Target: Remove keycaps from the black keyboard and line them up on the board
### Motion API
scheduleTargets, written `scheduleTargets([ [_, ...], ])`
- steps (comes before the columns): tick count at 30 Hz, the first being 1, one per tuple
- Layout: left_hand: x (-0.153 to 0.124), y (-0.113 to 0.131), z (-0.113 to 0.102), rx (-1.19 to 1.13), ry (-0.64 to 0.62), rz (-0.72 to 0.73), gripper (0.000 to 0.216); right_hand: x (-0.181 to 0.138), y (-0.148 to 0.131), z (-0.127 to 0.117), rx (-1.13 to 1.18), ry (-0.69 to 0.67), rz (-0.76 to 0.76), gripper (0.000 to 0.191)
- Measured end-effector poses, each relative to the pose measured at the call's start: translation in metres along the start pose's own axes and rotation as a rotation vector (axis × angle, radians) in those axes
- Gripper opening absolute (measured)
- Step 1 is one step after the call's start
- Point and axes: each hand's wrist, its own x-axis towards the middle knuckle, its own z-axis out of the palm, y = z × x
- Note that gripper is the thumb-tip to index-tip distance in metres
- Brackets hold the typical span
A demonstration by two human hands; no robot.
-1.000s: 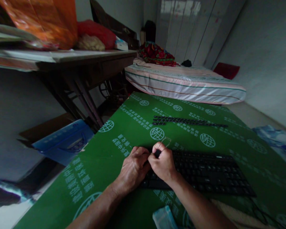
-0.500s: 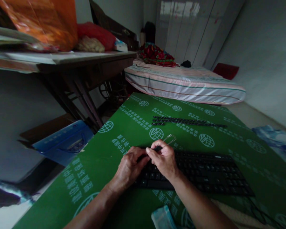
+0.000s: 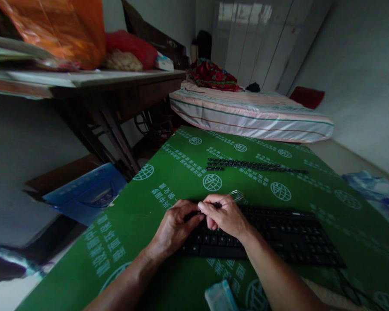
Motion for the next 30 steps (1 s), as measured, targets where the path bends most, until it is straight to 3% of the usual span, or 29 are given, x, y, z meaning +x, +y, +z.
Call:
scheduleTargets([
  [9, -0.0015, -0.0012, -0.0015, -0.064, -0.006, -0.058, 0.014, 0.0005, 0.0020, -0.0024, -0.018, -0.011, -0.038, 0.031],
  [19, 0.0007, 0.0023, -0.0087, -0.195, -0.062, -0.198, 0.018, -0.0012, -0.0002, -0.0027, -0.184, -0.016, -0.193, 0.021],
  [30, 0.0017, -0.0007, -0.0069, -0.492, -0.037, -0.330, 0.019, -0.0007, -0.0009, -0.0010, -0.142, -0.038, -0.246, 0.020],
])
